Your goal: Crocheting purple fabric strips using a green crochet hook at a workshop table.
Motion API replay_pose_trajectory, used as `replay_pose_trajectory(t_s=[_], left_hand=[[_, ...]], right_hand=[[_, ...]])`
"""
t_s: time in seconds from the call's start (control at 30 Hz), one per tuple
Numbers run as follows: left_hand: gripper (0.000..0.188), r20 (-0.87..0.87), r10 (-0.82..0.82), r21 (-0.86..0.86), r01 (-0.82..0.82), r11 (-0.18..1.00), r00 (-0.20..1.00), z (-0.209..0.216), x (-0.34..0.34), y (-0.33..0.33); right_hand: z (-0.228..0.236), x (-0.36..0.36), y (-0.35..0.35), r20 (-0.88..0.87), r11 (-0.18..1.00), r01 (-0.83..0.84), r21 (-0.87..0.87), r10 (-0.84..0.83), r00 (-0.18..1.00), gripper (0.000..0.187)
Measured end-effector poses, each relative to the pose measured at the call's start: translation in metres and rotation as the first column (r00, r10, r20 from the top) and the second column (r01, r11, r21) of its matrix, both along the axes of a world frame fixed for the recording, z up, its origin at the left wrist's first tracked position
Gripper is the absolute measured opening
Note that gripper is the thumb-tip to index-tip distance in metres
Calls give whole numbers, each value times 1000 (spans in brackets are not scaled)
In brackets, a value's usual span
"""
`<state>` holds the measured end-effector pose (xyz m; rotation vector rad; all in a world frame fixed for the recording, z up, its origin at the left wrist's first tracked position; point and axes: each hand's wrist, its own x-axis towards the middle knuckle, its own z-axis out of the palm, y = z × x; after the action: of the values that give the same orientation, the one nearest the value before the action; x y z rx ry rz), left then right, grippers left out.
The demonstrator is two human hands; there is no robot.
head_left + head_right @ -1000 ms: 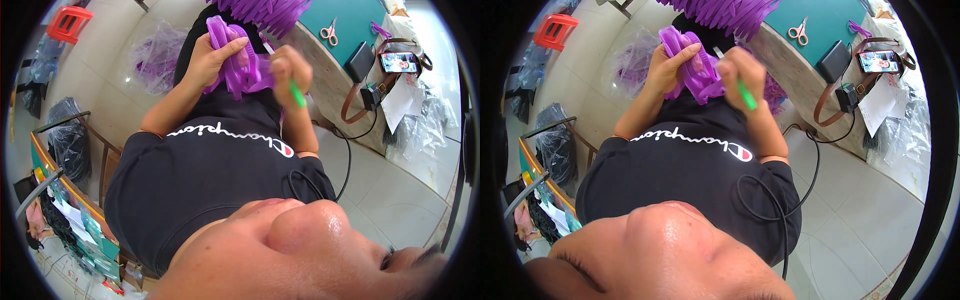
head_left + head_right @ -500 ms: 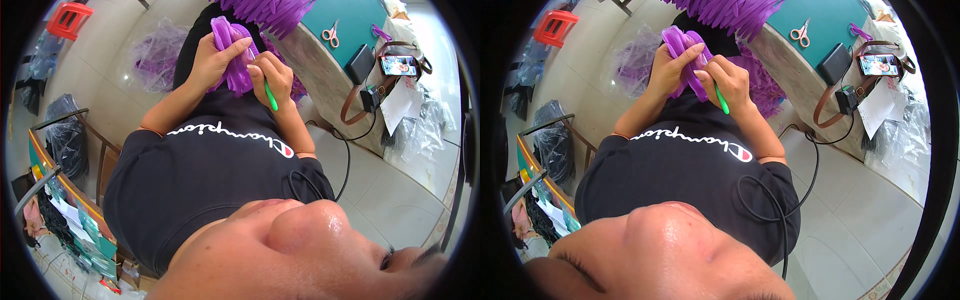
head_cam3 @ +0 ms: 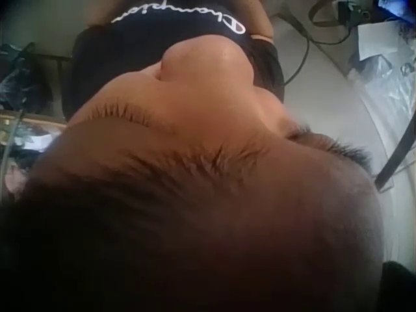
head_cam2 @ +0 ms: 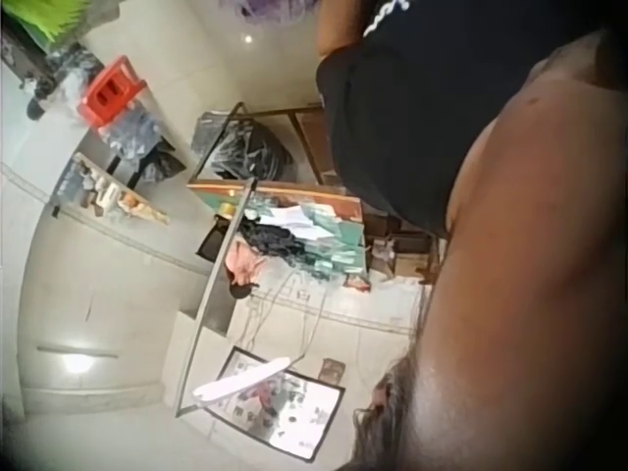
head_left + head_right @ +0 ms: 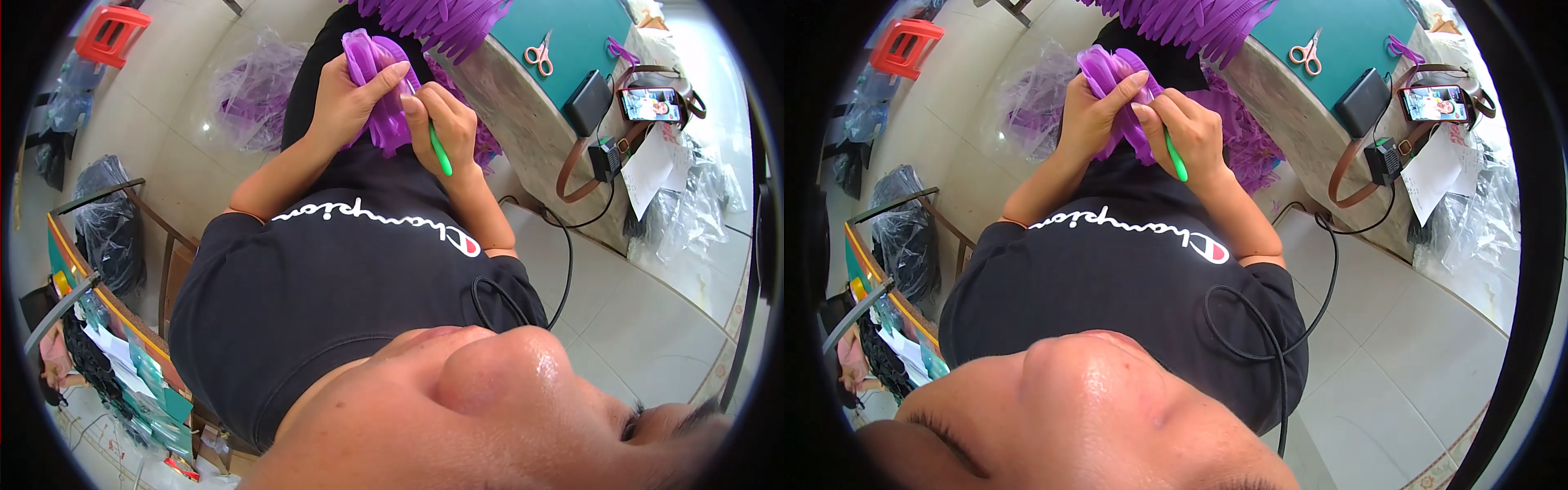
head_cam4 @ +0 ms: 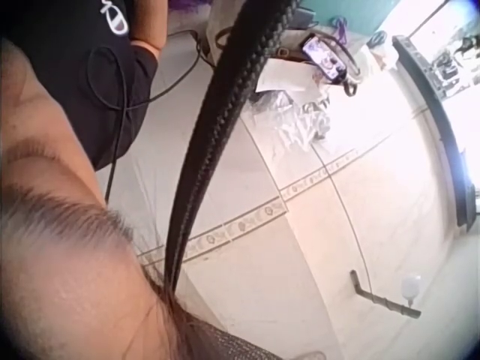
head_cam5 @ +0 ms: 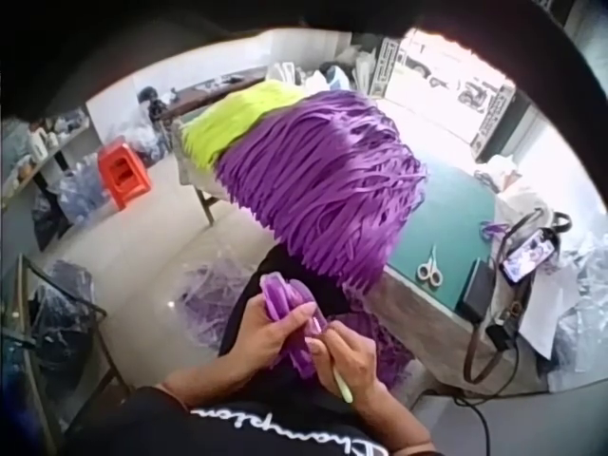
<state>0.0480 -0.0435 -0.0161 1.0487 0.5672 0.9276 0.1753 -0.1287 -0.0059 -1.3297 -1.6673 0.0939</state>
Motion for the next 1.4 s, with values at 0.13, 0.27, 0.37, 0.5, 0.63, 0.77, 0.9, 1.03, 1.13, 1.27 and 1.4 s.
replay_pose_trajectory(t_s=[0.13, 0.27, 0.37, 0.5, 0.63, 0.77, 0.9, 1.03, 1.13, 1.27, 1.4], left_hand=[[13, -191, 153, 291, -93, 952, 970, 5, -1, -3], [15, 14, -52, -72, 53, 996, 999, 2, -2, 2], [18, 102, -166, -148, 180, 972, 981, 3, -4, 8], [26, 6, -184, -42, 185, 982, 983, -1, 2, 2], [38, -233, -3, 349, 86, 933, 972, -13, -1, 19], [57, -113, 142, 40, -138, 990, 983, -58, -8, 75], [69, 8, 96, -267, -90, 959, 995, -102, -54, 137], [63, 17, 164, -560, -126, 819, 986, -127, -89, 197], [61, 7, 253, -188, -247, 950, 967, -106, -121, 197], [58, -11, 188, -101, -188, 977, 982, -88, -137, 195], [61, -160, -197, 43, 206, 978, 967, -14, -83, 106]], right_hand=[[11, -2, -3, -109, 935, 36, -353, -80, 991, 35], [13, 21, -7, -599, 881, -269, -389, -20, 800, 46], [2, 29, -1, -802, 980, -171, -103, 20, 597, 38], [-6, 22, 13, -704, 970, -175, -167, 7, 710, 30], [8, 47, -8, -944, 960, -277, -32, 62, 323, 29], [38, 110, -57, -891, 871, -287, 399, 442, 103, 16], [62, 158, -101, -843, 836, 113, 537, 537, 30, 15], [70, 188, -134, -649, 646, 153, 748, 760, -38, 14], [73, 200, -138, -665, 645, 170, 745, 739, 112, 11], [79, 201, -127, -675, 650, 207, 731, 734, 75, 9], [60, 140, -72, -857, 859, -90, 505, 511, 63, 12]])
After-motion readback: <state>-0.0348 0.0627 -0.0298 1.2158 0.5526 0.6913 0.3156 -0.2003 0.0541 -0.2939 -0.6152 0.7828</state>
